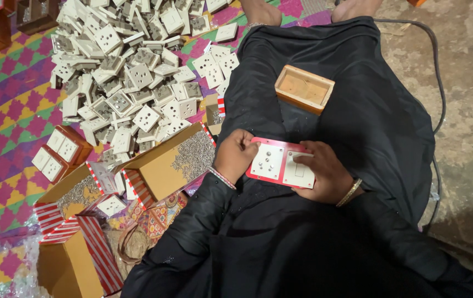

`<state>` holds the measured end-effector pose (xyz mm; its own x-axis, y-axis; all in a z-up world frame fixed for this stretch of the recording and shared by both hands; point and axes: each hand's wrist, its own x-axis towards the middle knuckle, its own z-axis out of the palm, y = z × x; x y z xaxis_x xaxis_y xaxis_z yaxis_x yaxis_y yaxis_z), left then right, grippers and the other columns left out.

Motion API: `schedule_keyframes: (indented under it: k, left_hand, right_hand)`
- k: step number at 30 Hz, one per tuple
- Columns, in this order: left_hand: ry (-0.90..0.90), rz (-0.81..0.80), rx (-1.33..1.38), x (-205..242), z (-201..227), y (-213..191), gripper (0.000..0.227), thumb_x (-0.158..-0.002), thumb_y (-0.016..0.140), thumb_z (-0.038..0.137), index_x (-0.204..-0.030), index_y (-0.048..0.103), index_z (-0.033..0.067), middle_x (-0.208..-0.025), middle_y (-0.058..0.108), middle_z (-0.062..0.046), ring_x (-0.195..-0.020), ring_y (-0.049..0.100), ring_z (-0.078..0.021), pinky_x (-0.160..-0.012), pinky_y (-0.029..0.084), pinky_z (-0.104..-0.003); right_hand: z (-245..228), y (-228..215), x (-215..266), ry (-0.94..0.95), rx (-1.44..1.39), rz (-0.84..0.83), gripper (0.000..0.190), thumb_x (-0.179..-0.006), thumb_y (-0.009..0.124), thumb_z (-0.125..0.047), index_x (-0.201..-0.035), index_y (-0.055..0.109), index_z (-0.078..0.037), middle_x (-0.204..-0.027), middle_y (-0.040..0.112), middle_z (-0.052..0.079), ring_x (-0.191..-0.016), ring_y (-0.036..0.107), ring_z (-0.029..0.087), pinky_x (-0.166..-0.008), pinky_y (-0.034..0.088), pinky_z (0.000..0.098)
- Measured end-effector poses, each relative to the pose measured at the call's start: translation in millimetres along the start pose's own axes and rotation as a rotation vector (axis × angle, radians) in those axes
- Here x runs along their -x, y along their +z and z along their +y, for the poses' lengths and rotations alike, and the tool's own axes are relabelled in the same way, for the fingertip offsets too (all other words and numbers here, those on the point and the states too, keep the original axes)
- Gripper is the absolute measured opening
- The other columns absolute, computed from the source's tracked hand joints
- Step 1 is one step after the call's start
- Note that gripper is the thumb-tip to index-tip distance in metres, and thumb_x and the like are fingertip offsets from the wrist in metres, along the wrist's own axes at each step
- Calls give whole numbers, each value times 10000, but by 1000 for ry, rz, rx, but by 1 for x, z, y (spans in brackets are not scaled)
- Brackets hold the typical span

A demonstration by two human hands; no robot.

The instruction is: The person sits on the floor and assembles small white electrical components into red plastic holders. They pick up components from a large pile, place them into the holders, and occasionally adjust the pieces by hand. The person also handles small wooden boxes and cardboard packaging nearby.

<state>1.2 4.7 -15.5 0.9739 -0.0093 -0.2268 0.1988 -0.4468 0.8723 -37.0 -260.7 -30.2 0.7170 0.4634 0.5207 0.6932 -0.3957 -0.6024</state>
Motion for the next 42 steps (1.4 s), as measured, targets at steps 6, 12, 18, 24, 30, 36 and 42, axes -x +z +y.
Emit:
schedule_keyframes:
  k: [6,12,18,24,30,36,42]
  left_hand:
    - [-8,425,-448,-29,-53,-64,328,-919,646,346,-1022,721,44,-997,724,-248,-959,680,-443,-827,532,-492]
    - [-364,-22,-970,-46,-156,-120,431,-829,676,381,-1152,747,106,-1143,721,-214,-1100,685,-386,-958,543,-450]
    - [-363,-53,-885,-47,-192,-99,333,-812,677,325,-1064,775,132,-1094,748,-179,-1093,706,-356,-967,565,-418]
    - [-304,-255,-983,-52,-194,-105,329,-863,641,344,-1108,771,167,-1159,726,-150,-1115,690,-356,-971,550,-433]
    - [-483,69,-794,-37,-188,-116,433,-913,581,437,-1092,772,92,-1171,705,-238,-1110,684,-406,-976,539,-477]
    - [-400,176,-812,-19,-178,-130,444,-912,590,477,-1066,780,107,-1096,731,-219,-1036,691,-423,-933,541,-499]
    - [-374,320,-743,-6,-151,-132,303,-818,688,292,-1028,772,90,-1024,748,-202,-993,704,-395,-911,543,-476]
  right_hand:
    - [7,4,-8,-136,76,89,796,-598,885,-199,-1302,523,-112,-1270,597,152,-1224,548,411,-1037,442,531]
    - [8,6,1,-17,17,56,864,-555,935,-213,-1295,510,-84,-1331,534,232,-1267,491,477,-1054,395,569]
    - [5,6,-1,208,-54,-51,853,-537,941,-171,-1283,530,-116,-1344,507,252,-1271,478,484,-1022,423,539]
    - [12,8,2,136,-40,-9,868,-542,943,-178,-1295,518,-99,-1344,503,269,-1239,492,492,-1013,414,548]
    - [20,11,-1,3,22,40,856,-592,923,-238,-1319,497,-88,-1320,514,252,-1210,511,479,-1007,420,554]
    - [17,10,5,100,70,-39,778,-601,890,-281,-1271,544,-92,-1258,562,197,-1182,551,429,-1011,436,530]
    - [9,2,0,123,118,12,809,-551,904,-302,-1242,562,-57,-1307,546,226,-1211,538,451,-1037,433,537]
